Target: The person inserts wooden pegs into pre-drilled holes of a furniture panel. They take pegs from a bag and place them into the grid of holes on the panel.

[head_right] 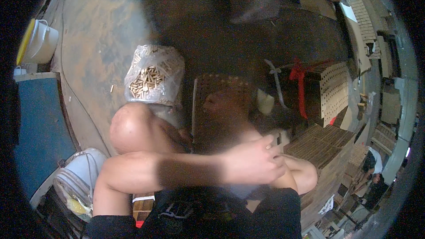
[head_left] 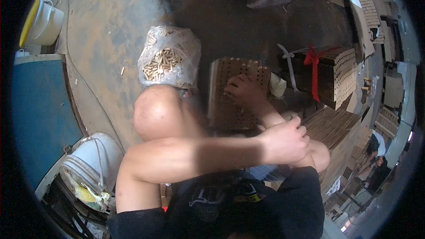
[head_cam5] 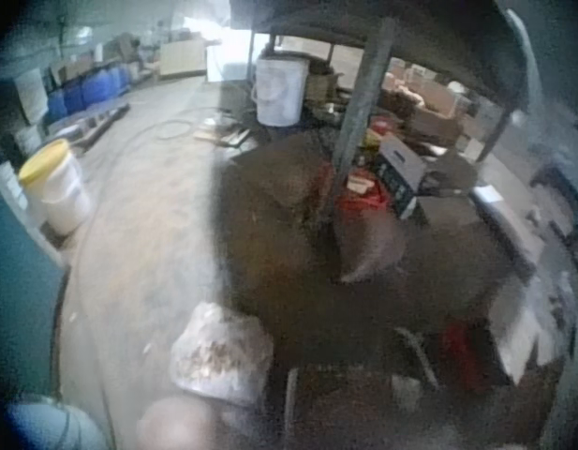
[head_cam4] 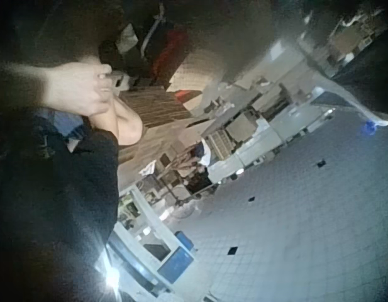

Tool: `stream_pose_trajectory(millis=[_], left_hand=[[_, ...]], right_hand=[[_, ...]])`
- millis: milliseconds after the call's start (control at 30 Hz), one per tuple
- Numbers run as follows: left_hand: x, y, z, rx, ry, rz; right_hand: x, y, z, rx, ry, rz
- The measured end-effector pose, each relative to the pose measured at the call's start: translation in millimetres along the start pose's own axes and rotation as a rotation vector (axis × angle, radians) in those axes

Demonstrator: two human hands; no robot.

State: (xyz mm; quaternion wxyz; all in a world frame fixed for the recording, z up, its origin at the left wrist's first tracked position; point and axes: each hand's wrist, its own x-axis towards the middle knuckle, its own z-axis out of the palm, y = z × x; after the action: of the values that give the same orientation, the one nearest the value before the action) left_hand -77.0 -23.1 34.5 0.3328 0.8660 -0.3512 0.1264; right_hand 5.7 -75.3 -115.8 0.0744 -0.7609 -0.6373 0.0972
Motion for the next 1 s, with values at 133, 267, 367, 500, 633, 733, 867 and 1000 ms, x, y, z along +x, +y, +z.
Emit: stream_pose_trajectory(millis=[133,267,367,500,633,733,867,1000], left_hand=[[4,2,2,0.005,-0.017,0.014],[1,-2,-3,-0.005,-0.022,-0.025],[4,-1,-3,-0.054,-0.029,-0.065],[5,0,3,-0.054,-0.007,-0.077],[6,-1,3,0.027,0.100,-0.068],[5,-2,0,0.034,0.111,-0.065],[9,-7,-5,-0.017,0.005,-0.053],[4,-2,-7,-0.037,-0.042,-0.023]], right_hand=[[11,6,1,0.197,-0.029,0.174],[37,2,-35,0.571,0.083,0.559],[39,24,-21,0.310,0.070,0.570],[38,38,-8,0.245,0.032,0.521],[41,44,-2,0.061,0.011,0.329],[50,41,-3,0.006,-0.049,0.302],[67,32,-24,0.004,-0.279,0.375],[41,20,-25,0.102,0.023,0.374]])
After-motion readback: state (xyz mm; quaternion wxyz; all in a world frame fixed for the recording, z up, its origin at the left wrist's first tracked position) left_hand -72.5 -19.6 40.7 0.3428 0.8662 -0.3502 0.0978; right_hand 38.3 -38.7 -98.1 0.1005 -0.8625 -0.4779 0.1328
